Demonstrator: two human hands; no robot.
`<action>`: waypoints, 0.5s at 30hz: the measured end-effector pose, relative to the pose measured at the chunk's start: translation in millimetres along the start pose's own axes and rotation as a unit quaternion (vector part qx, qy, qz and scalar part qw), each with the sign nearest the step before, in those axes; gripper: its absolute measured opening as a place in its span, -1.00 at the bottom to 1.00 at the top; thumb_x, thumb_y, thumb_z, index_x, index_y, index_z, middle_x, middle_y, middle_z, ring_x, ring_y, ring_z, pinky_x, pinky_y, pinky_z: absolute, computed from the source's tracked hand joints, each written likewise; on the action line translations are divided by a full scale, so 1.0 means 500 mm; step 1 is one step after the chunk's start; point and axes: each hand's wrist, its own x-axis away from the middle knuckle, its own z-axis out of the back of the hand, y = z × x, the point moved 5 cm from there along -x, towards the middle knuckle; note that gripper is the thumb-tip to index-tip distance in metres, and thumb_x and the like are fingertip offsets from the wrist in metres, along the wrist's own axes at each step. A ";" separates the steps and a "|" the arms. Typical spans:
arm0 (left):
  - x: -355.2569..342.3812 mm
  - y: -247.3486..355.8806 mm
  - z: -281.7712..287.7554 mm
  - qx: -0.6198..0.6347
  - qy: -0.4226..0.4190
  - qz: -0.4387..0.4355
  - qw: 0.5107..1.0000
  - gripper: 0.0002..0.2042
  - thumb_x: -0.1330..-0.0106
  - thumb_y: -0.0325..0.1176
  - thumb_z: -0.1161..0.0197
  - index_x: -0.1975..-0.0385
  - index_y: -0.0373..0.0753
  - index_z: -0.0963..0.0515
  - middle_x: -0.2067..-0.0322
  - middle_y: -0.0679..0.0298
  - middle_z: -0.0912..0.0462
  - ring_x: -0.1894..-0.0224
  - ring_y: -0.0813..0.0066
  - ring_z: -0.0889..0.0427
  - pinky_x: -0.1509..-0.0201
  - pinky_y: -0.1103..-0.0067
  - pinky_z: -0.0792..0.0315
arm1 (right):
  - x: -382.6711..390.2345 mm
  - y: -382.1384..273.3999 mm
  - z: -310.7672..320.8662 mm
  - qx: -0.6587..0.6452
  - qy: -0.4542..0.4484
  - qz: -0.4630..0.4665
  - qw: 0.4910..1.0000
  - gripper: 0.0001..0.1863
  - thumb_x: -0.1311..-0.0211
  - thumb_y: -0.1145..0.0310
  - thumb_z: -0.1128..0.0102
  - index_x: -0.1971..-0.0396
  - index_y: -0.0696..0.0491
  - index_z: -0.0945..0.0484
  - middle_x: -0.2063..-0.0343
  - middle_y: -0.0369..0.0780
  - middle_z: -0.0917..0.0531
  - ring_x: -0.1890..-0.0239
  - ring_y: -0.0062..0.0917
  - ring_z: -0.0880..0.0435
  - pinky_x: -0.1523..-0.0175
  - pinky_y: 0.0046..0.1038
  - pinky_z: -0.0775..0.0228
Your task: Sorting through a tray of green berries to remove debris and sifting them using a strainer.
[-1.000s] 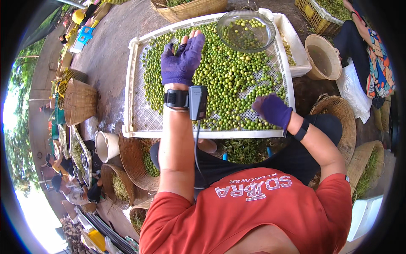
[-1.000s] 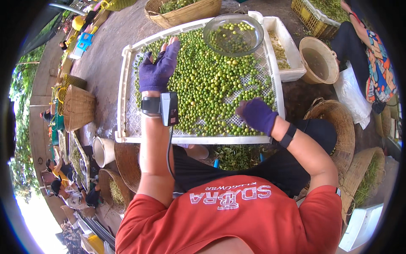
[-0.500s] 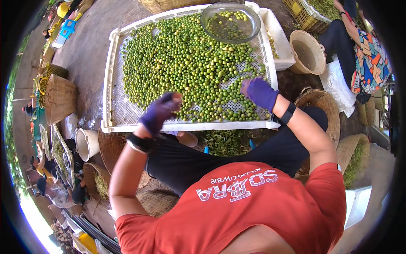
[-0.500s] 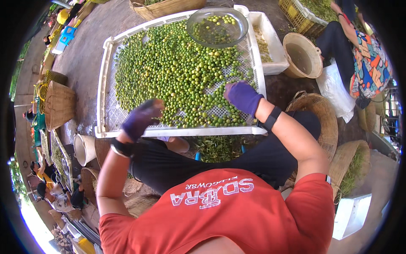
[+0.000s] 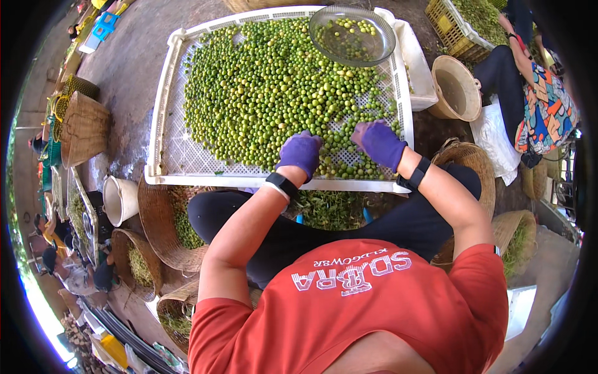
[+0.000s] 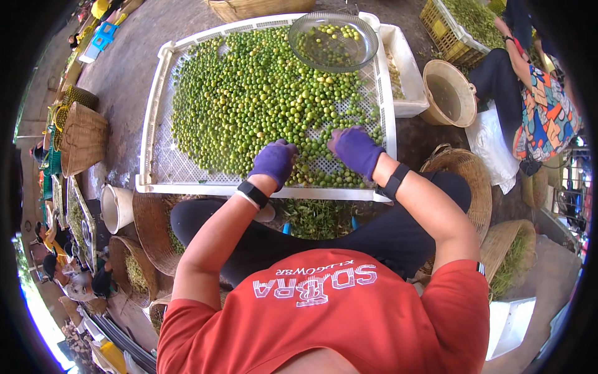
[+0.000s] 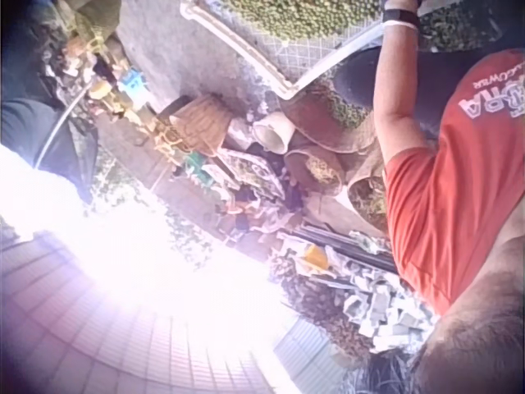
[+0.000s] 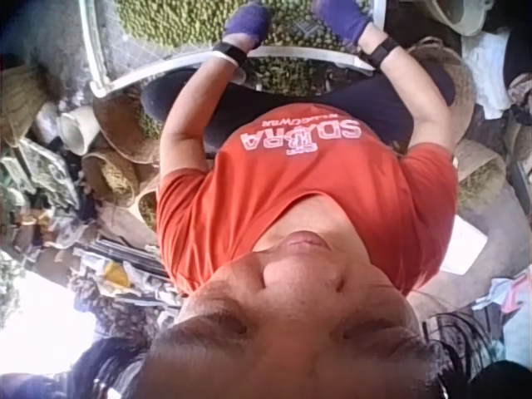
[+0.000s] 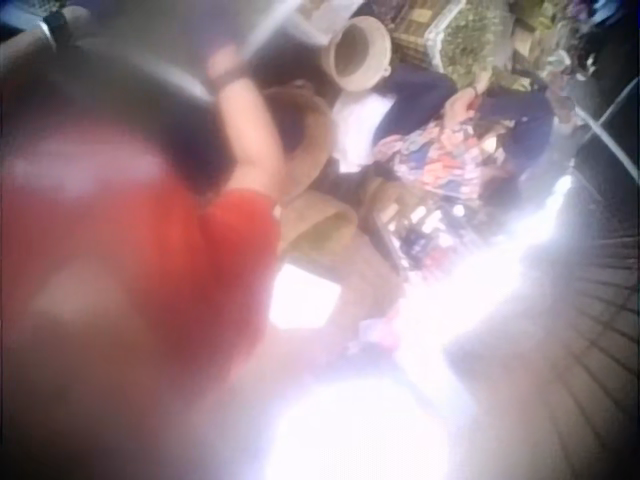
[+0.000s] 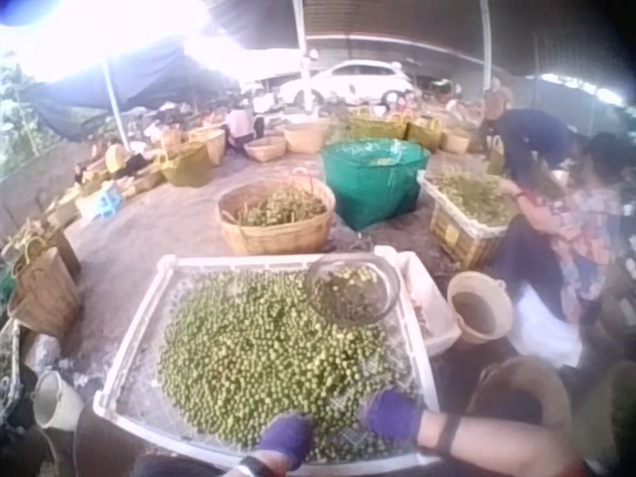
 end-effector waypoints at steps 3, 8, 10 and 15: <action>-0.008 -0.005 -0.011 -0.030 -0.018 0.013 0.999 -0.84 -0.22 -0.38 -0.10 0.26 -0.09 -0.60 0.21 0.11 -0.57 0.15 0.08 -0.60 0.10 0.25 -0.49 | -0.004 -0.053 0.014 0.028 0.002 0.038 0.999 -0.91 -0.03 0.43 -0.07 0.55 0.00 -0.57 0.49 -0.20 -0.57 0.46 -0.36 -0.65 0.40 -0.29 -0.46; -0.004 0.016 -0.001 -0.057 -0.069 0.006 0.996 -0.84 -0.23 -0.40 -0.08 0.26 -0.11 -0.59 0.22 0.10 -0.57 0.14 0.08 -0.61 0.12 0.24 -0.50 | -0.014 -0.068 -0.022 0.090 -0.041 0.025 0.995 -0.90 -0.02 0.43 -0.09 0.51 0.02 -0.60 0.49 -0.20 -0.58 0.49 -0.35 -0.64 0.39 -0.28 -0.46; 0.002 0.020 -0.002 -0.051 -0.050 -0.004 0.997 -0.84 -0.23 -0.41 -0.07 0.26 -0.12 -0.59 0.22 0.10 -0.57 0.13 0.07 -0.61 0.11 0.25 -0.50 | -0.021 -0.067 -0.020 0.079 -0.055 0.033 0.995 -0.91 -0.01 0.43 -0.10 0.51 0.03 -0.60 0.50 -0.19 -0.58 0.50 -0.33 -0.64 0.39 -0.28 -0.47; -0.004 0.005 -0.021 -0.018 -0.066 -0.004 0.998 -0.83 -0.23 -0.40 -0.06 0.27 -0.13 -0.59 0.24 0.08 -0.59 0.15 0.06 -0.62 0.12 0.25 -0.51 | -0.040 -0.013 0.022 0.007 -0.028 0.014 0.999 -0.92 -0.05 0.40 -0.11 0.47 0.01 -0.58 0.48 -0.19 -0.57 0.48 -0.36 -0.64 0.38 -0.29 -0.47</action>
